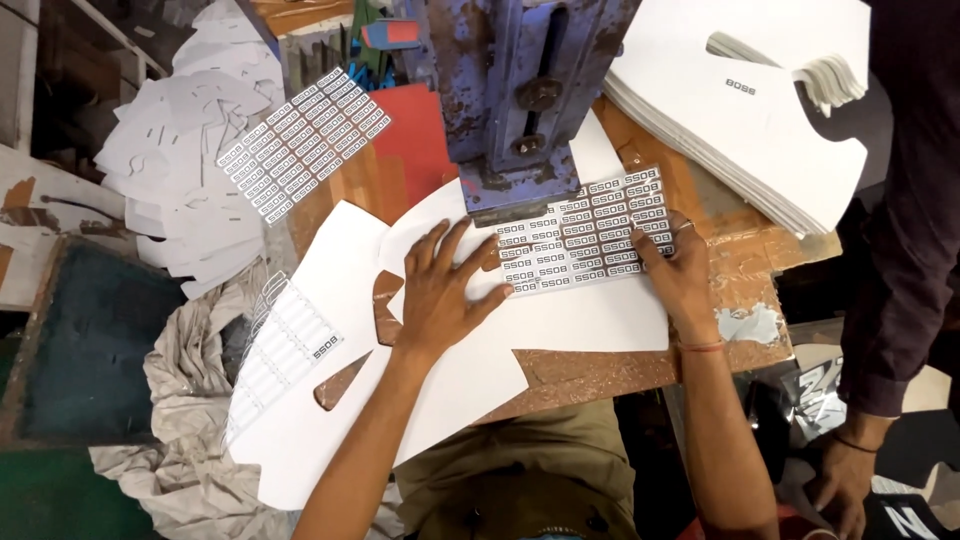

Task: Applying adhesive labels onto shoe-shaped components and pressing them using a manual stamping machine.

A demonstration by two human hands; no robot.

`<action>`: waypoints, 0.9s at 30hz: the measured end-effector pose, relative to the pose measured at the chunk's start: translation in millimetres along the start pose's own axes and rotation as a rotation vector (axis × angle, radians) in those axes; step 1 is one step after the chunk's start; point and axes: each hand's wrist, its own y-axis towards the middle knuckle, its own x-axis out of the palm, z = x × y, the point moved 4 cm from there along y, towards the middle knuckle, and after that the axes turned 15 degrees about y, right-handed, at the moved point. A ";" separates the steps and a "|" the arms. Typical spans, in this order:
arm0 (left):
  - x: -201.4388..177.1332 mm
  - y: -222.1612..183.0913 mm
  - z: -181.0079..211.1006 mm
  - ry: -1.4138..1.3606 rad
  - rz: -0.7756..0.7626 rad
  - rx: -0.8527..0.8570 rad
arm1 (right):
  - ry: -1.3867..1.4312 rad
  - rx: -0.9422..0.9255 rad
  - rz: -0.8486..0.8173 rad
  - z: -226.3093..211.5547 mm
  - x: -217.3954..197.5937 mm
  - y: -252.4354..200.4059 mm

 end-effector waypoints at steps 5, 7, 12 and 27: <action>1.6 0.2 0.3 0.004 -0.004 0.000 | 0.018 -0.038 -0.036 3.0 -1.9 1.1; 1.6 0.4 -0.3 0.006 0.001 -0.002 | 0.031 0.001 -0.034 1.2 0.2 1.8; 1.8 -0.5 -0.1 0.007 -0.014 -0.008 | 0.078 0.015 -0.039 0.5 1.3 0.8; 3.4 0.2 -1.3 -0.007 -0.013 -0.023 | 0.044 0.018 -0.041 -1.9 2.4 2.2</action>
